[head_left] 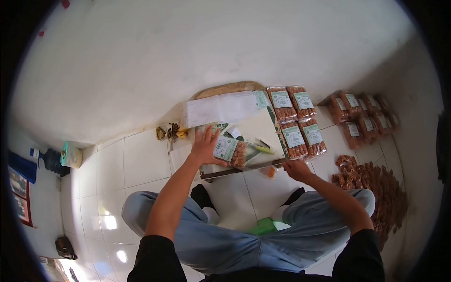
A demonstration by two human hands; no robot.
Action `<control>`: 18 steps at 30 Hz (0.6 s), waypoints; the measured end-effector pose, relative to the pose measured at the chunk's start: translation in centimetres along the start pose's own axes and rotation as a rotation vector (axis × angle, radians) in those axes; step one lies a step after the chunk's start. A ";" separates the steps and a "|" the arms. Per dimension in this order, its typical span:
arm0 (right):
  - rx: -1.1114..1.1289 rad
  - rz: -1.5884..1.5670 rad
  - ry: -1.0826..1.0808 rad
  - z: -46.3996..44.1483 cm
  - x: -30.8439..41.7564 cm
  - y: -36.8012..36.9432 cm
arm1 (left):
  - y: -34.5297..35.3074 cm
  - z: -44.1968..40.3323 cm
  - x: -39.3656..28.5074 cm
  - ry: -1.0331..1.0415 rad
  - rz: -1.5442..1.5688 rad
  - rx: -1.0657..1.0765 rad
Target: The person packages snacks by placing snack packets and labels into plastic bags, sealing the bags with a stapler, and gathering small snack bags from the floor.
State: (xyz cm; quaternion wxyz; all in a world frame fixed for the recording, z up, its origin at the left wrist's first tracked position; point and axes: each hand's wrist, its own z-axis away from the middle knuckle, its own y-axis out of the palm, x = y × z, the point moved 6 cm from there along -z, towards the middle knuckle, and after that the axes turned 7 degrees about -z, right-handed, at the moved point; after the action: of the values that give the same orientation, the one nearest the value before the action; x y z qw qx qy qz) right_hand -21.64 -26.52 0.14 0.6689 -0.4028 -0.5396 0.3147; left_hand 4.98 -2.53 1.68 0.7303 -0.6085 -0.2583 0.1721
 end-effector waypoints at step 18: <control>0.294 -2.034 0.439 -3.8 5.4 8.0 | 0.6 -1.0 -6.7 0.464 0.059 -0.190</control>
State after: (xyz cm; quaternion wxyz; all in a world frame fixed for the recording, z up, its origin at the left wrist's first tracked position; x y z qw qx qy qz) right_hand -16.66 -18.79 -4.73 0.7434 0.2773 -0.4469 -0.4132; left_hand 0.20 -6.99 -0.19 0.7043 -0.7049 -0.0809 0.0243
